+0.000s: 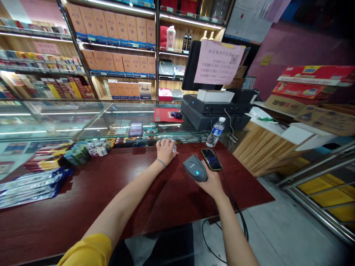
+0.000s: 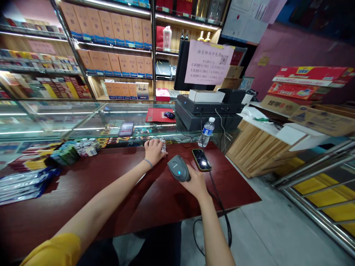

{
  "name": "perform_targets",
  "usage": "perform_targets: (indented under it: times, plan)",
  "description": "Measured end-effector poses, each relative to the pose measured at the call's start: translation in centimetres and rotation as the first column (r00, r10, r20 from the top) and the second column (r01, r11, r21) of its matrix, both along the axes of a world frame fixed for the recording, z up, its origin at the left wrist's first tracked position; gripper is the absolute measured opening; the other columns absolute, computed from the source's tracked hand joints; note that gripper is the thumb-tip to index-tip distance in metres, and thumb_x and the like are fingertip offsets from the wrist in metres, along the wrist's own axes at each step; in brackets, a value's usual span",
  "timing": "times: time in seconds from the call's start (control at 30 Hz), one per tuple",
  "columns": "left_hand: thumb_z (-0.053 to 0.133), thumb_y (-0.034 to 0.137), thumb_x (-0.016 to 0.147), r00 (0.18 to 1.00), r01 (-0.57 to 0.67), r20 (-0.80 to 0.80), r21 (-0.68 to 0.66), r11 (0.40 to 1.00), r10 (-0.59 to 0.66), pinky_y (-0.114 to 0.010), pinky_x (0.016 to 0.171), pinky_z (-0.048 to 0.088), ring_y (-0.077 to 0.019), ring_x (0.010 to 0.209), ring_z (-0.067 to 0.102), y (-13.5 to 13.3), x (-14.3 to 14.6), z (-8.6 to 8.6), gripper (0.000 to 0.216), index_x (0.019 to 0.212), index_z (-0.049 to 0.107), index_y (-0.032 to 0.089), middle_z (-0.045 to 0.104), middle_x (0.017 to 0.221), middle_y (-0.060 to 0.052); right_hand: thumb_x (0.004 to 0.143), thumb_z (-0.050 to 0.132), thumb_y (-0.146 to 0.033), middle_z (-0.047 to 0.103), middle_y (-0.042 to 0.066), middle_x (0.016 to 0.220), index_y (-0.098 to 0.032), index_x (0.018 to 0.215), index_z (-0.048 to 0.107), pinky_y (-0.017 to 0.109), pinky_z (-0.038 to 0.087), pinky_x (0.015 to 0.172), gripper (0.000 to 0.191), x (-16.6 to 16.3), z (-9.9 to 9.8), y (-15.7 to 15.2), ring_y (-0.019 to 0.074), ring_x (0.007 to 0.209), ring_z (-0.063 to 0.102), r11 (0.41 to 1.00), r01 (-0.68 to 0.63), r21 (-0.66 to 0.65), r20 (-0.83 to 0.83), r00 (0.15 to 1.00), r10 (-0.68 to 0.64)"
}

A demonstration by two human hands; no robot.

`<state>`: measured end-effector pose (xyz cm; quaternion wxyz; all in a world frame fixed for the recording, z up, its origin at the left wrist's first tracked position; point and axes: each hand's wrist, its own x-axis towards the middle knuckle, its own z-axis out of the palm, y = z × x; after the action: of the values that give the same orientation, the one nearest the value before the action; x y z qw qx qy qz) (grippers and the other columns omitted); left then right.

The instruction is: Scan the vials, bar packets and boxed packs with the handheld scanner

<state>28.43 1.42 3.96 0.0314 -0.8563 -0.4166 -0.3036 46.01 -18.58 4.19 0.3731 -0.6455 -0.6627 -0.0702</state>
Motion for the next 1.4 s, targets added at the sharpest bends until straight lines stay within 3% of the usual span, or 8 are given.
perform_targets:
  times: [0.13,0.27,0.43,0.67,0.87,1.03,1.23,1.4]
  plan:
    - [0.081,0.053,0.078,0.996,0.013,0.089,-0.019,1.0,-0.012,-0.058,0.119,0.02,-0.0366,0.13,0.049,-0.5,-0.7,0.4,0.061,0.131,0.065,0.028,0.063,0.135,-0.014,0.076,0.07,-0.027,0.082,0.008,0.098,-0.024,0.117,0.071,0.03,0.061,0.068,0.041,0.1,-0.4,0.3,0.0288,0.084,0.08,1.0,0.001,0.029,0.01,1.0,-0.001]
    - [0.077,0.057,0.081,0.976,-0.002,0.218,-0.029,1.0,0.009,-0.056,0.119,0.021,-0.037,0.133,0.047,-1.0,-4.0,1.1,0.062,0.135,0.063,0.028,0.062,0.137,-0.014,0.077,0.072,-0.032,0.082,0.009,0.092,-0.021,0.12,0.07,0.032,0.061,0.067,0.043,-0.3,-0.7,1.1,0.0299,0.079,0.08,0.998,0.007,0.056,-0.004,1.0,-0.007]
    - [0.073,0.05,0.087,0.936,-0.067,0.345,-0.032,0.997,0.074,-0.048,0.115,0.033,-0.0344,0.13,0.051,0.1,-11.4,0.7,0.055,0.133,0.063,0.023,0.062,0.133,-0.016,0.08,0.068,-0.031,0.08,0.007,0.086,-0.022,0.11,0.071,0.031,0.06,0.065,0.031,-2.6,-0.1,2.7,0.0269,0.075,0.078,0.994,-0.068,0.088,-0.032,0.997,0.071]
    - [0.07,0.038,0.089,0.857,-0.276,0.436,-0.059,0.959,0.273,-0.05,0.114,0.038,-0.0341,0.125,0.052,2.3,-22.6,-1.9,0.047,0.131,0.059,0.019,0.059,0.126,-0.017,0.08,0.068,-0.032,0.079,0.006,0.081,-0.022,0.103,0.072,0.031,0.057,0.062,0.026,-7.4,0.6,5.5,0.0272,0.069,0.077,0.985,-0.15,0.085,-0.024,0.988,0.152]
    - [0.07,0.026,0.086,0.774,-0.431,0.469,-0.103,0.896,0.426,-0.053,0.114,0.04,-0.0351,0.127,0.051,4.0,-29.4,-3.9,0.052,0.135,0.055,0.016,0.054,0.127,-0.018,0.077,0.069,-0.033,0.082,0.008,0.087,-0.02,0.115,0.071,0.031,0.058,0.064,0.04,-11.6,0.6,8.3,0.0277,0.072,0.078,0.97,-0.234,0.068,-0.121,0.963,0.241]
    - [0.073,0.022,0.082,0.734,-0.459,0.487,-0.16,0.874,0.474,-0.051,0.115,0.04,-0.0339,0.128,0.049,5.8,-31.3,-4.9,0.067,0.144,0.049,0.014,0.048,0.129,-0.018,0.076,0.069,-0.035,0.082,0.008,0.087,-0.02,0.111,0.072,0.032,0.059,0.065,0.038,-14.1,0.2,9.9,0.0273,0.07,0.077,0.959,-0.271,0.079,-0.16,0.946,0.281]
    - [0.076,0.021,0.079,0.715,-0.475,0.445,-0.258,0.842,0.539,-0.054,0.114,0.039,-0.0348,0.13,0.047,7.4,-30.0,-5.2,0.085,0.154,0.039,0.017,0.038,0.133,-0.017,0.074,0.07,-0.033,0.081,0.006,0.087,-0.022,0.115,0.071,0.031,0.059,0.067,0.042,-15.0,-1.0,10.3,0.0258,0.072,0.077,0.949,-0.315,0.025,-0.175,0.933,0.314]
    - [0.076,0.021,0.08,0.675,-0.526,0.421,-0.3,0.796,0.605,-0.057,0.114,0.038,-0.0367,0.131,0.045,8.0,-28.9,-5.5,0.084,0.154,0.037,0.016,0.034,0.137,-0.019,0.076,0.068,-0.03,0.08,0.006,0.084,-0.023,0.109,0.072,0.031,0.059,0.066,0.034,-15.0,-1.9,9.8,0.0255,0.071,0.077,0.951,-0.308,-0.006,-0.202,0.932,0.3]
